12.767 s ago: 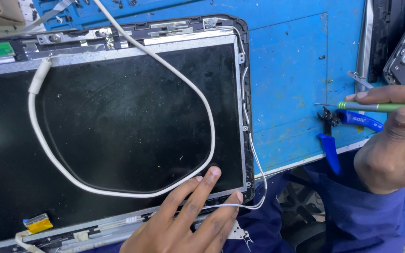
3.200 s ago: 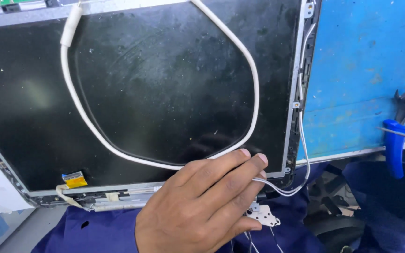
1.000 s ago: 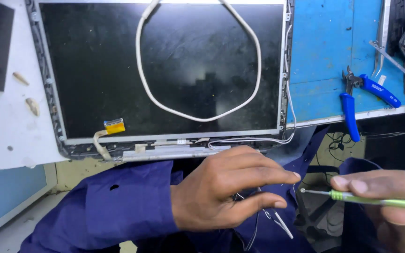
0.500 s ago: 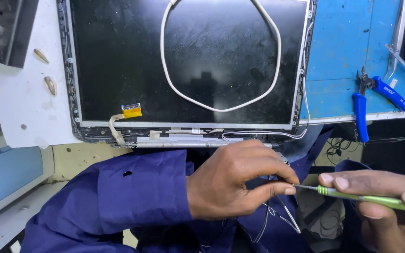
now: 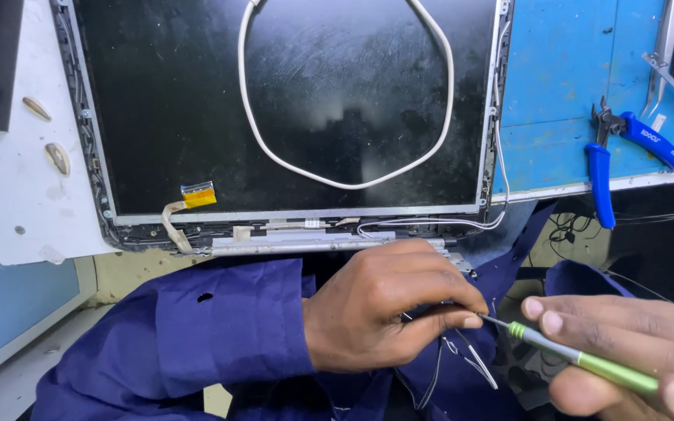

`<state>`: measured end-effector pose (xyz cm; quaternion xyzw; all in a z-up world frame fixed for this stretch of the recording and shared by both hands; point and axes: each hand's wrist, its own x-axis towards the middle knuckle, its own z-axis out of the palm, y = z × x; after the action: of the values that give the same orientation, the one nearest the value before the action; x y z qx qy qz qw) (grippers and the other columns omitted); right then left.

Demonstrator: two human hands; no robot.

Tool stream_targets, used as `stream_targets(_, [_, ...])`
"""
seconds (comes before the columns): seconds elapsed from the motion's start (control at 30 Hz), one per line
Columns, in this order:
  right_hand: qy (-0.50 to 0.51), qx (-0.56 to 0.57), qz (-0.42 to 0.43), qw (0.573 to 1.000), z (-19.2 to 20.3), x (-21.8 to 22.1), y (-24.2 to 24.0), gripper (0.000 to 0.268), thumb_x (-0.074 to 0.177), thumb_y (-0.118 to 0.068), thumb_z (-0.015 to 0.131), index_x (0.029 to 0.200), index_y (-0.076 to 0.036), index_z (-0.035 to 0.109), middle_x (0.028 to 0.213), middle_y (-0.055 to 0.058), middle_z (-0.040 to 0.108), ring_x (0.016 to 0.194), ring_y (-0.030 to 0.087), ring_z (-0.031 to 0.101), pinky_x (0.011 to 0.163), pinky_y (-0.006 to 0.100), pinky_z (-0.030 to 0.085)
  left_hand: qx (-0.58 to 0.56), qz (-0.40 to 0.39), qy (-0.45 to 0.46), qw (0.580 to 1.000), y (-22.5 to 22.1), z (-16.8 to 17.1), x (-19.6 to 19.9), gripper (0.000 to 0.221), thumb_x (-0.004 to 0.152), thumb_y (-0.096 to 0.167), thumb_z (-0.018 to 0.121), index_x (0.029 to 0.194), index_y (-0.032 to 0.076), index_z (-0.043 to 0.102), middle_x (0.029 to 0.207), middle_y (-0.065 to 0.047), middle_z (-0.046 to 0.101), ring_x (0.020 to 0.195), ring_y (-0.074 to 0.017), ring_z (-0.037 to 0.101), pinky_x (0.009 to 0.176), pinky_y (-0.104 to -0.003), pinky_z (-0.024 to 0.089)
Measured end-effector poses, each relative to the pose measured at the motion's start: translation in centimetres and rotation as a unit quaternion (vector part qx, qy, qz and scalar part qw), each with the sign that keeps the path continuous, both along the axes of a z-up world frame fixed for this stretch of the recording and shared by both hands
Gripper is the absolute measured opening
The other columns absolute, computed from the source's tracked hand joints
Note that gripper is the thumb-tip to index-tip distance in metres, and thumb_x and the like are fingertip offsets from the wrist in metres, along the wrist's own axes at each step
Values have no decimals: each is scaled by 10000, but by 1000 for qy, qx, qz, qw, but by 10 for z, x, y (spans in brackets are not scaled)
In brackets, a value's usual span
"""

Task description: The person works on a disassembled laptop screen assembly resting on a blue workbench, pressing a white cable into the bezel channel and holding the panel edge. They use a green-handled screwdriver to work on screws and small components near the panel edge, repositioning the cable and panel repeatedly.

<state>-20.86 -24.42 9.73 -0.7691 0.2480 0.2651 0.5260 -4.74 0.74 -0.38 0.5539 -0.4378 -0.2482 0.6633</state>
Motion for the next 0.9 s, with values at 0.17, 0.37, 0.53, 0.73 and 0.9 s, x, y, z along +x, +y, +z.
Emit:
stream_targets(0.17, [-200,-94,223,950,-11,0,-5,750,681,-157,825,1395,-181,598,1407,-27,762,1327,142,774,1073,288,655,6,3,39,999,0,4,-1,91,1030,162,650,1045,75,668,916,-62,705,831,-240,672,830,-357,541])
stream_targets(0.37, [-224,-201,220,928,-14,-11,5,622,622,-214,873,1223,-268,723,1250,-113,812,1184,101,826,934,248,693,12,-17,62,998,0,3,-6,112,1045,189,639,1085,93,682,970,-47,727,872,-228,696,844,-351,544])
stream_targets(0.53, [-198,-169,272,926,-25,-28,-20,838,579,-235,931,1362,-302,641,1305,-146,816,1211,112,819,918,271,705,2,3,15,1000,-2,8,0,234,1000,200,690,1149,21,678,1042,-114,741,951,-276,736,883,-384,583])
stream_targets(0.73, [-183,-248,55,950,-25,-8,11,284,898,-153,568,1132,-128,725,1151,52,808,976,116,846,920,192,644,79,53,-317,944,-4,3,27,419,1031,427,649,1073,9,663,1259,-209,636,1194,-438,629,784,-483,535])
stream_targets(0.9, [-297,-233,-29,926,-70,-4,21,344,997,32,591,1300,-35,443,1142,230,705,998,272,778,1004,331,630,180,65,-414,890,-9,-12,25,723,968,692,534,1233,43,712,1431,-175,604,1377,-429,532,1012,-474,516])
